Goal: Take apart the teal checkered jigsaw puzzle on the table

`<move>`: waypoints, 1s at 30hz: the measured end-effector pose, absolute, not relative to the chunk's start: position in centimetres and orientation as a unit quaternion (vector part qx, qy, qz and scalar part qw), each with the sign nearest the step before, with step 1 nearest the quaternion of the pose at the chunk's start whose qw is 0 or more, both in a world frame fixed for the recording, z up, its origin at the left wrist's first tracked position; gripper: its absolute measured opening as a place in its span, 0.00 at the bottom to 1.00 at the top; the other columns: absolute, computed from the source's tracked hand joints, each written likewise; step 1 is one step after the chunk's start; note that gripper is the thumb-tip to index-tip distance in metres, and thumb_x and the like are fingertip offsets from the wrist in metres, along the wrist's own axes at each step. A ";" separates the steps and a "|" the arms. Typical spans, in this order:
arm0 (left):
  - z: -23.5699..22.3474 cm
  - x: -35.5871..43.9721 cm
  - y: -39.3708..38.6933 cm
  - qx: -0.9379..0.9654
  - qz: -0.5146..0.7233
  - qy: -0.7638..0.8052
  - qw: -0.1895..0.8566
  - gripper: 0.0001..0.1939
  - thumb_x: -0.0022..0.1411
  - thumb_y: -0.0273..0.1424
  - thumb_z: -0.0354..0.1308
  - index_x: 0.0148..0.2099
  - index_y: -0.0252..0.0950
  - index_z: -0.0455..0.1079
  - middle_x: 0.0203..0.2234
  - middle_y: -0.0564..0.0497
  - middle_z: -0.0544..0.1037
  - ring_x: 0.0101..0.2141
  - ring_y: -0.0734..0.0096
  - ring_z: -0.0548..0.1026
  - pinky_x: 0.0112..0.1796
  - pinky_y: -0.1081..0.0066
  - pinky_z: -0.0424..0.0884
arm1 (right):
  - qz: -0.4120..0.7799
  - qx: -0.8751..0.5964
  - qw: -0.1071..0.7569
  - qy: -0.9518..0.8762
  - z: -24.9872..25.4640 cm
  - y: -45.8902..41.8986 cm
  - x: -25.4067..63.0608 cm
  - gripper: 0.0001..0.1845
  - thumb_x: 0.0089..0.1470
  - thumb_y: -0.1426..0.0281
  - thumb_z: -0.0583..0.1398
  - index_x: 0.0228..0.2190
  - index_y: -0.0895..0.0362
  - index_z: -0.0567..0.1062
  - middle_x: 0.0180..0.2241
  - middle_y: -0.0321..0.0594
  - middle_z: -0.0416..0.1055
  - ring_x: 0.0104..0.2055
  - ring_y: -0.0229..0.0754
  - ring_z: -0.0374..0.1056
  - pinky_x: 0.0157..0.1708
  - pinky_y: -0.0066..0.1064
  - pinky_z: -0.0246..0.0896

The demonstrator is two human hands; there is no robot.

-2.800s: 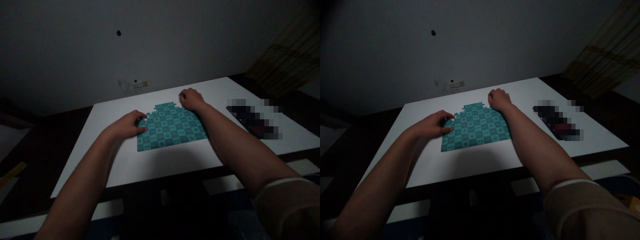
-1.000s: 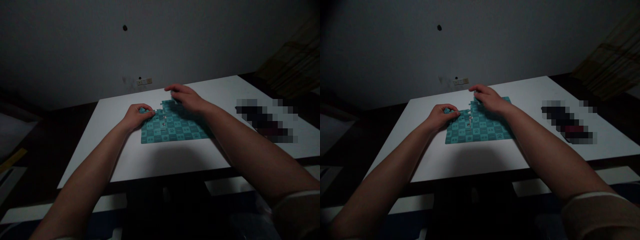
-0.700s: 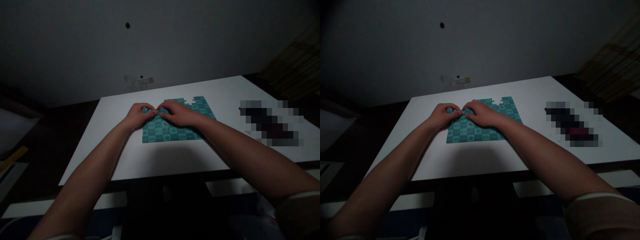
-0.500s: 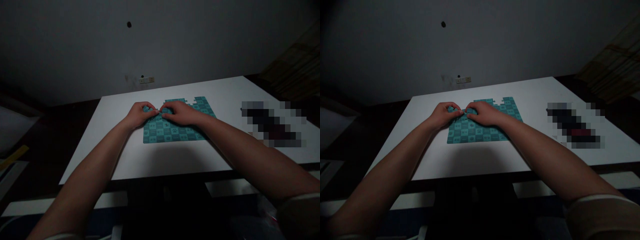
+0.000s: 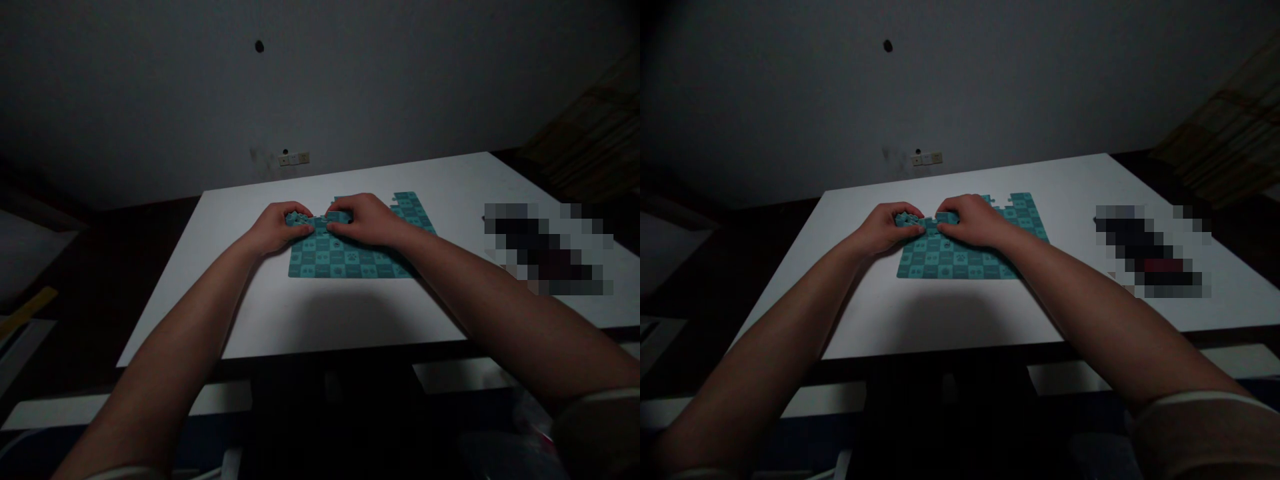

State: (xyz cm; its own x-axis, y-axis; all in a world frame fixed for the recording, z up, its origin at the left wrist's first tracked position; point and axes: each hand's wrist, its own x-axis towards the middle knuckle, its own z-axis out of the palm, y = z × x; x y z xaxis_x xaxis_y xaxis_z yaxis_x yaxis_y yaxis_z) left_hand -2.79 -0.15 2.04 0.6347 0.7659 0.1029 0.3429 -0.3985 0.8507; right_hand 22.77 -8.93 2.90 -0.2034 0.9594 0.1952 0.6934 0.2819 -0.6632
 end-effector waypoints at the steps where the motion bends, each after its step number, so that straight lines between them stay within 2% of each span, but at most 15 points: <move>1: 2.1 -2.8 -0.2 0.803 0.248 0.350 0.413 0.20 0.53 0.43 0.76 0.44 0.36 0.84 0.34 0.48 0.84 0.34 0.65 0.77 0.38 0.66 0.74 | 0.227 -0.558 0.298 -0.740 2.9 -8.9 22.8 0.11 0.59 0.58 0.70 0.43 0.46 0.87 0.46 0.42 0.86 0.52 0.61 0.78 0.50 0.46 0.70; 7: 2.9 -2.7 -0.5 0.804 0.260 0.355 0.399 0.20 0.50 0.44 0.78 0.40 0.36 0.83 0.33 0.47 0.84 0.34 0.64 0.78 0.37 0.66 0.74 | 0.214 -0.565 0.275 -0.748 2.7 -8.6 23.2 0.09 0.62 0.60 0.69 0.43 0.48 0.87 0.45 0.43 0.86 0.50 0.57 0.78 0.51 0.44 0.69; 11: 2.9 -2.6 -0.5 0.780 0.289 0.360 0.423 0.20 0.51 0.43 0.77 0.40 0.36 0.81 0.34 0.48 0.84 0.34 0.65 0.78 0.37 0.66 0.74 | 0.185 -0.555 0.282 -0.760 2.4 -8.6 23.2 0.11 0.64 0.62 0.68 0.44 0.54 0.85 0.47 0.45 0.86 0.48 0.54 0.78 0.52 0.42 0.67; 13: 2.8 -2.5 -0.4 0.762 0.311 0.371 0.429 0.21 0.51 0.43 0.77 0.41 0.35 0.80 0.34 0.48 0.83 0.34 0.64 0.78 0.37 0.65 0.75 | 0.187 -0.571 0.293 -0.744 2.2 -8.5 23.1 0.10 0.64 0.62 0.68 0.44 0.53 0.85 0.47 0.45 0.86 0.47 0.54 0.78 0.52 0.43 0.68; 18: 2.4 -2.1 -0.1 0.709 0.357 0.393 0.464 0.22 0.51 0.43 0.76 0.44 0.37 0.78 0.33 0.49 0.82 0.32 0.64 0.78 0.36 0.64 0.76 | 0.258 -0.595 0.310 -0.696 2.2 -8.4 22.8 0.09 0.65 0.61 0.67 0.44 0.50 0.84 0.33 0.40 0.84 0.38 0.54 0.80 0.48 0.45 0.71; 20: 2.0 -1.9 -0.3 0.702 0.362 0.382 0.480 0.22 0.51 0.43 0.76 0.44 0.37 0.78 0.33 0.50 0.82 0.31 0.65 0.77 0.36 0.64 0.76 | 0.251 -0.585 0.314 -0.704 2.4 -8.6 22.6 0.08 0.64 0.61 0.68 0.43 0.50 0.83 0.35 0.40 0.84 0.40 0.54 0.80 0.49 0.45 0.71; 23: 1.5 -1.5 -0.8 0.714 0.348 0.357 0.491 0.22 0.52 0.43 0.77 0.44 0.37 0.79 0.34 0.49 0.82 0.33 0.65 0.78 0.38 0.64 0.77 | 0.217 -0.584 0.312 -0.717 2.6 -8.7 22.6 0.08 0.63 0.60 0.69 0.41 0.48 0.84 0.42 0.42 0.85 0.50 0.58 0.79 0.51 0.46 0.70; 25: 1.3 -1.2 -1.1 0.730 0.333 0.347 0.486 0.22 0.53 0.45 0.77 0.44 0.37 0.80 0.36 0.48 0.83 0.35 0.64 0.78 0.39 0.64 0.77 | 0.208 -0.598 0.308 -0.710 2.6 -8.7 22.6 0.08 0.63 0.58 0.69 0.41 0.46 0.84 0.42 0.42 0.85 0.52 0.60 0.78 0.50 0.46 0.71; 30: 1.2 -1.3 -1.3 0.756 0.303 0.343 0.468 0.22 0.53 0.46 0.77 0.44 0.37 0.82 0.38 0.48 0.84 0.38 0.63 0.79 0.40 0.65 0.75 | 0.247 -0.620 0.292 -0.686 2.5 -8.5 22.7 0.10 0.65 0.55 0.67 0.39 0.46 0.83 0.33 0.41 0.83 0.44 0.59 0.80 0.48 0.48 0.72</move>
